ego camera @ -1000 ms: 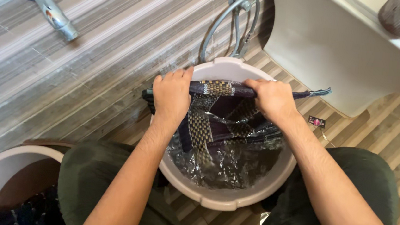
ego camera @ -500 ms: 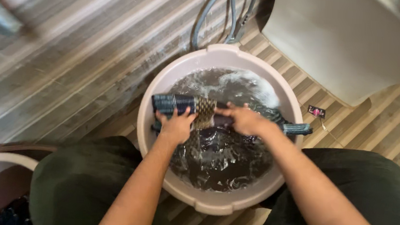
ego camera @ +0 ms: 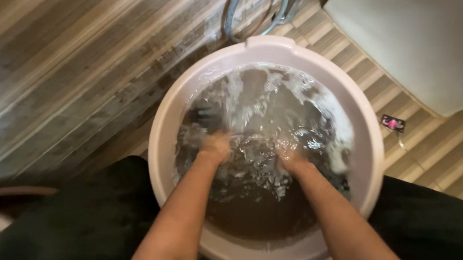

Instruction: The person washes a patterned rug in a bucket of water by hand, scrubbing the fabric against itself and wringing it out repeatedly.

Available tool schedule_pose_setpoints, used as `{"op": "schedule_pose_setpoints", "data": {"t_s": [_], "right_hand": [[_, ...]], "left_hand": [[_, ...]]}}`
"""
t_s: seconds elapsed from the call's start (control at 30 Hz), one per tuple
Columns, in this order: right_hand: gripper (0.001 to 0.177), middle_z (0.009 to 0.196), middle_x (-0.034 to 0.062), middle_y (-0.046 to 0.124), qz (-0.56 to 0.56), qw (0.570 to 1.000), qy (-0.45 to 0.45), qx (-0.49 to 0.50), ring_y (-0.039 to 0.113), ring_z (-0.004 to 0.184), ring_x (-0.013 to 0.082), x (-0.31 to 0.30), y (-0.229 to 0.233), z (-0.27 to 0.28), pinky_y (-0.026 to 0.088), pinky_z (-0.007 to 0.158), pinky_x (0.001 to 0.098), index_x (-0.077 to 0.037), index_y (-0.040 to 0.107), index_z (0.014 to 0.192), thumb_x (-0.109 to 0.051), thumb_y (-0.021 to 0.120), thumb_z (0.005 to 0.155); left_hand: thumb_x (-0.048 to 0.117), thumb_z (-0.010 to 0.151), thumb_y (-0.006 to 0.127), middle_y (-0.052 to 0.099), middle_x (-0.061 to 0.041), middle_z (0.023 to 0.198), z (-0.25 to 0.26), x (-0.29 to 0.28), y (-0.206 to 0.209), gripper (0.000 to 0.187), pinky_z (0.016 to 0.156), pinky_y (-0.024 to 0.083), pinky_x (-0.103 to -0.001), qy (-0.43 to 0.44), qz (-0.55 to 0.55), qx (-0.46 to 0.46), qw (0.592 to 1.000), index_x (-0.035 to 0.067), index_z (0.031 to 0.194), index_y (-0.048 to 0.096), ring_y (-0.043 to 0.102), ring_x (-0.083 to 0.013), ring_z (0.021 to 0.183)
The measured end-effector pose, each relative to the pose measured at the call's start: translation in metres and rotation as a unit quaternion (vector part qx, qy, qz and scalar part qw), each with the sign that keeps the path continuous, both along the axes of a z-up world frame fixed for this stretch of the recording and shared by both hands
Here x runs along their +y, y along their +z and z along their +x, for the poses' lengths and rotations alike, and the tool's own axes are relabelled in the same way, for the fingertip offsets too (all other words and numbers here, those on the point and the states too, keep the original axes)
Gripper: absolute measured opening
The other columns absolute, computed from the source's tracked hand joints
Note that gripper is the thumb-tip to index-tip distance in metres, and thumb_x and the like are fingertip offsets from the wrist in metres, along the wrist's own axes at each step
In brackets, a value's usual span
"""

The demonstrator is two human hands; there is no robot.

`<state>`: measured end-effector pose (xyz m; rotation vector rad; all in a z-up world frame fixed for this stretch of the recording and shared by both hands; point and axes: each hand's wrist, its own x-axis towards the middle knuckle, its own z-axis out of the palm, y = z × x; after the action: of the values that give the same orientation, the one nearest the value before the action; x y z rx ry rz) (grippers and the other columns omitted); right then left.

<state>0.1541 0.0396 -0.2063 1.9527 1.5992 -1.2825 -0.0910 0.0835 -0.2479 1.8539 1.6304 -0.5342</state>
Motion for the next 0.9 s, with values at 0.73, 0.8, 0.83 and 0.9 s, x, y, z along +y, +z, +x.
{"op": "schedule_pose_setpoints", "data": {"t_s": [0.73,0.8,0.83,0.9], "right_hand": [[0.078,0.126,0.0142,0.068,-0.029,0.995,0.078,-0.046,0.065,0.116,0.0321,0.004,-0.028,0.027,0.045,0.104,0.0466,-0.023,0.038,0.154,-0.033,0.073,0.085],[0.085,0.125,0.0147,0.069,-0.015,0.996,0.051,-0.075,0.066,0.115,0.0328,-0.025,-0.005,0.025,0.045,0.103,0.0475,-0.023,0.033,0.157,-0.030,0.075,0.083],[0.088,0.124,0.0150,0.069,0.016,0.997,0.022,-0.078,0.066,0.114,0.0331,-0.041,0.005,0.024,0.045,0.103,0.0479,-0.023,0.031,0.158,-0.029,0.076,0.083],[0.082,0.118,0.0172,0.070,0.130,0.988,-0.055,-0.058,0.067,0.111,0.0366,-0.067,0.021,0.021,0.053,0.094,0.0478,-0.021,0.044,0.152,-0.022,0.078,0.077]], "left_hand": [[0.022,0.087,0.066,0.071,-0.014,0.113,0.014,0.015,0.050,0.040,0.093,0.049,-0.051,0.117,0.050,-0.209,0.970,0.027,0.126,0.068,0.067,-0.0366,0.106],[0.023,0.087,0.067,0.072,-0.014,0.110,0.022,0.014,0.095,0.039,0.092,0.048,-0.052,0.097,0.099,-0.182,0.974,0.027,0.125,0.069,0.067,-0.0371,0.104],[0.023,0.086,0.068,0.072,-0.015,0.108,0.025,0.012,0.113,0.039,0.092,0.048,-0.053,0.073,0.127,-0.134,0.980,0.027,0.125,0.069,0.067,-0.0374,0.103],[0.025,0.088,0.067,0.076,-0.012,0.103,0.033,0.010,0.139,0.035,0.096,0.045,-0.056,0.048,0.168,-0.086,0.981,0.029,0.123,0.070,0.070,-0.0350,0.101]]}}
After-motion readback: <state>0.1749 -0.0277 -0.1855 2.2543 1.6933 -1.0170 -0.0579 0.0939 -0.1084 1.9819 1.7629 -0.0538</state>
